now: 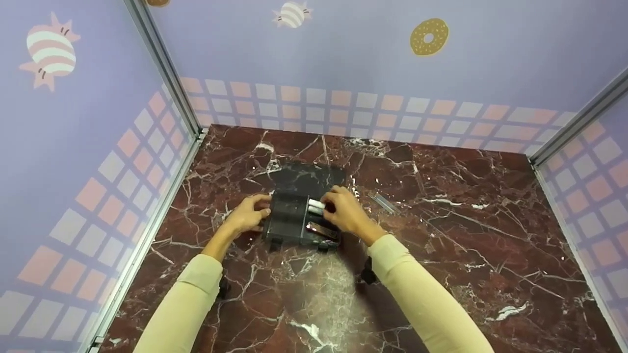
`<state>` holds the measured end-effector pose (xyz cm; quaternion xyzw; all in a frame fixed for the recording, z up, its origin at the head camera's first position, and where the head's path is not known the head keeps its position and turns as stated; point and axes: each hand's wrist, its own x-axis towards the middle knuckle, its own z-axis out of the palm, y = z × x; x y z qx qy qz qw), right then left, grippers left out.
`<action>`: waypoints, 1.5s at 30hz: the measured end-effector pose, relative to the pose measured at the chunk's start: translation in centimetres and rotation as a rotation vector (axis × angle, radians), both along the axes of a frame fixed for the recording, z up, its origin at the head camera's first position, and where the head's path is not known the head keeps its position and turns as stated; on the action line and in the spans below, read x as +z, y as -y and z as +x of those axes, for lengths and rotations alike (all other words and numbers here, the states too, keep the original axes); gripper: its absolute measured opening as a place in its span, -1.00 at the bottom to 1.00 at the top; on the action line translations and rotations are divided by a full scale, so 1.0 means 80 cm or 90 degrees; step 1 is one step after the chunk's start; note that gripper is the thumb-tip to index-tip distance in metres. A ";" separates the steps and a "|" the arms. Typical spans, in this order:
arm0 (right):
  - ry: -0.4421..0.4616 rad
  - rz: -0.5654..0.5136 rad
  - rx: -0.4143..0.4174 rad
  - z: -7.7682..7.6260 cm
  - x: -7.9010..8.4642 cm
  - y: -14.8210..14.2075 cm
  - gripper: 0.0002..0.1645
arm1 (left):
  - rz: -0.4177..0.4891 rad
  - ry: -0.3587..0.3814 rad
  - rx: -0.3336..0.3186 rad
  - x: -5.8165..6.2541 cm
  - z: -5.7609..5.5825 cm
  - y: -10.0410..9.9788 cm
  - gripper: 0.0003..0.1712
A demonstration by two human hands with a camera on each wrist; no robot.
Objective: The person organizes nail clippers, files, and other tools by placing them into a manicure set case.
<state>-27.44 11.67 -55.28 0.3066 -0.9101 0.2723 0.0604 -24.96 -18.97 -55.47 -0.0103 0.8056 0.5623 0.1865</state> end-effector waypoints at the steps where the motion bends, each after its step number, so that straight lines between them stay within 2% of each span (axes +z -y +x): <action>1: 0.002 -0.001 0.000 0.000 -0.001 0.002 -0.73 | -0.002 -0.001 0.000 -0.001 0.000 -0.001 -0.43; 8: 0.011 -0.010 0.000 0.004 -0.013 0.001 -0.74 | 0.004 0.002 0.002 -0.006 0.000 -0.005 -0.43; 11: 0.012 -0.018 -0.007 0.005 -0.012 -0.008 -0.72 | 0.004 0.000 0.000 -0.005 0.000 -0.005 -0.43; 19: 0.029 -0.077 -0.046 0.003 -0.002 -0.060 -0.68 | -0.015 0.000 -0.007 0.002 -0.001 -0.002 -0.42; 25: 0.020 -0.091 -0.082 0.007 -0.016 -0.102 -0.74 | -0.018 -0.003 -0.003 0.000 -0.001 0.001 -0.43; 29: 0.043 -0.089 -0.072 0.016 -0.028 -0.117 -0.78 | -0.009 0.000 -0.001 -0.001 -0.002 0.001 -0.43; 34: 0.090 -0.053 -0.047 0.029 -0.043 -0.127 -0.75 | -0.001 0.005 -0.001 -0.001 -0.003 0.001 -0.43; 38: 0.098 -0.027 -0.038 0.036 -0.047 -0.128 -0.75 | 0.000 0.008 -0.002 -0.001 -0.002 0.001 -0.43; 42: 0.098 -0.025 -0.049 0.041 -0.045 -0.124 -0.83 | 0.001 0.005 -0.006 -0.001 -0.001 0.001 -0.43; 45: 0.107 -0.034 -0.076 0.044 -0.044 -0.119 -0.85 | -0.004 0.000 -0.012 0.001 0.000 0.002 -0.42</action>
